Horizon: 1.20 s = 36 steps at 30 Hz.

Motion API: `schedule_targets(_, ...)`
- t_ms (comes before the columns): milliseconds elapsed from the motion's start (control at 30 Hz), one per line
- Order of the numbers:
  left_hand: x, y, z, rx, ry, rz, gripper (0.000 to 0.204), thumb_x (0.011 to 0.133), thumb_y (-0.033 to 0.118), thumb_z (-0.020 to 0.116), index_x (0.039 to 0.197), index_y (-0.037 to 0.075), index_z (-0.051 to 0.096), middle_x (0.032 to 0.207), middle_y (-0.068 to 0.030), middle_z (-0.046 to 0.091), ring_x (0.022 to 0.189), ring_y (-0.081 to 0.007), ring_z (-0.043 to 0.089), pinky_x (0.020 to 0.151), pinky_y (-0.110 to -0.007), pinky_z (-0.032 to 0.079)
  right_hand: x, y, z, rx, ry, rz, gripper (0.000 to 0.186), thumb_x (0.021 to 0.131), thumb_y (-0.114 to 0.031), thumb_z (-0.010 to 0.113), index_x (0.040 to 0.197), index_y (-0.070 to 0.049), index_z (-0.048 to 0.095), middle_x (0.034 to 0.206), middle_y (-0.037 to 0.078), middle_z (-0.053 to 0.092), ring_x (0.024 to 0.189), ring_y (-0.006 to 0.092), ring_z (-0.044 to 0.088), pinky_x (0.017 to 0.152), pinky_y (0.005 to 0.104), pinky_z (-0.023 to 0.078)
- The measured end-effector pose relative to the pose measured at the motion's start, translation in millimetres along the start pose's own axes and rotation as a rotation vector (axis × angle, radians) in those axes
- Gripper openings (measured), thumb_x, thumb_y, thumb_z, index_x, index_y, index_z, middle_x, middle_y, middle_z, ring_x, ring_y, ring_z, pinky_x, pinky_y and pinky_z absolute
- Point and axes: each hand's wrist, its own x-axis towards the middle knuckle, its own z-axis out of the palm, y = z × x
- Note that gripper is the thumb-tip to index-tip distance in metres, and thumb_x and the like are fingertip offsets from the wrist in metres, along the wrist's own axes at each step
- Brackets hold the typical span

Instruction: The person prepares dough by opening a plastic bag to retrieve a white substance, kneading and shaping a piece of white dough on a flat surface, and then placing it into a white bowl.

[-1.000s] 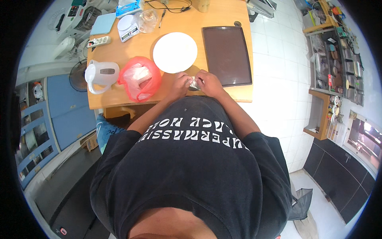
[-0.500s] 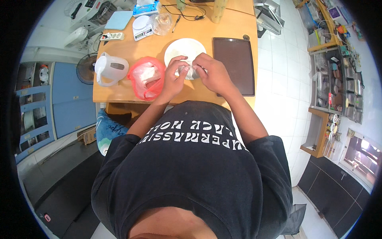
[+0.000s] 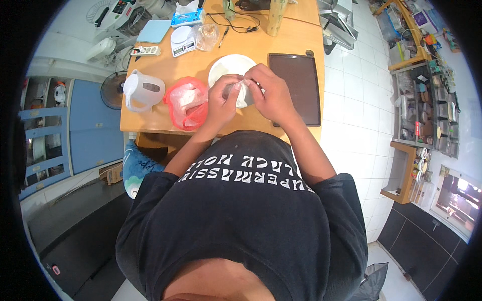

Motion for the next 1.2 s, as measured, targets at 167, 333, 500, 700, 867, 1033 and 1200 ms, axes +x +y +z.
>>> schedule_targets(167, -5, -1, 20, -0.008, -0.023, -0.066, 0.008, 0.095, 0.010, 0.063, 0.100, 0.005, 0.068, 0.100, -0.0122, 0.073, 0.098, -0.0301, 0.065, 0.088, -0.040, 0.050, -12, 9, -14, 0.023, 0.029, 0.030, 0.004, 0.093, 0.001, 0.064, 0.097, 0.001, 0.062, 0.093, 0.012, 0.062, 0.082, 0.0269, 0.064, 0.072, 0.0334, 0.051)
schedule_targets(333, 3, 23, 32, 0.104, -0.070, -0.100, 0.010, 0.096, 0.012, 0.062, 0.101, 0.006, 0.068, 0.094, -0.0126, 0.072, 0.093, -0.0332, 0.064, 0.084, -0.042, 0.049, -18, 9, -41, 0.027, 0.039, 0.103, 0.005, 0.093, 0.000, 0.065, 0.097, 0.001, 0.063, 0.092, 0.012, 0.062, 0.081, 0.0241, 0.064, 0.072, 0.0319, 0.051)
schedule_targets(500, 15, 50, 34, 0.302, -0.132, 0.088, 0.011, 0.096, 0.010, 0.062, 0.102, 0.003, 0.068, 0.097, -0.0139, 0.072, 0.085, -0.0322, 0.066, 0.082, -0.041, 0.051, -12, 4, -71, 0.060, 0.006, 0.061, 0.011, 0.090, -0.001, 0.068, 0.101, 0.001, 0.065, 0.096, 0.012, 0.064, 0.083, 0.0234, 0.065, 0.077, 0.0313, 0.052)
schedule_targets(700, 16, 72, 35, 0.378, -0.233, 0.120, 0.008, 0.094, 0.008, 0.062, 0.099, 0.004, 0.068, 0.094, -0.0123, 0.072, 0.085, -0.0330, 0.065, 0.083, -0.041, 0.047, -4, -1, -95, -0.050, -0.097, -0.127, 0.016, 0.088, -0.013, 0.072, 0.099, -0.003, 0.067, 0.093, 0.011, 0.064, 0.087, 0.0309, 0.065, 0.076, 0.0380, 0.053)
schedule_targets(867, 8, 77, 44, 0.392, -0.298, 0.057, 0.006, 0.093, 0.006, 0.062, 0.097, 0.004, 0.067, 0.090, -0.0110, 0.070, 0.084, -0.0311, 0.064, 0.083, -0.040, 0.043, -9, 15, -98, -0.109, -0.286, -0.095, 0.014, 0.084, -0.014, 0.070, 0.090, -0.003, 0.065, 0.089, 0.012, 0.062, 0.085, 0.0337, 0.063, 0.073, 0.0439, 0.051)
schedule_targets(1033, -1, 79, 51, 0.424, -0.321, 0.017, 0.005, 0.093, 0.006, 0.061, 0.096, 0.004, 0.066, 0.088, -0.0115, 0.069, 0.083, -0.0317, 0.064, 0.083, -0.041, 0.043, -10, 17, -101, -0.107, -0.338, -0.119, 0.012, 0.079, -0.006, 0.069, 0.086, -0.002, 0.060, 0.081, 0.012, 0.059, 0.079, 0.0335, 0.062, 0.070, 0.0417, 0.051)
schedule_targets(1200, -2, 81, 53, 0.409, -0.284, 0.027, 0.006, 0.094, 0.008, 0.062, 0.096, 0.004, 0.066, 0.089, -0.0119, 0.070, 0.083, -0.0330, 0.063, 0.082, -0.041, 0.043, -9, 20, -101, -0.127, -0.368, -0.173, 0.011, 0.080, -0.008, 0.068, 0.085, -0.002, 0.060, 0.078, 0.012, 0.059, 0.076, 0.0342, 0.060, 0.067, 0.0429, 0.049)
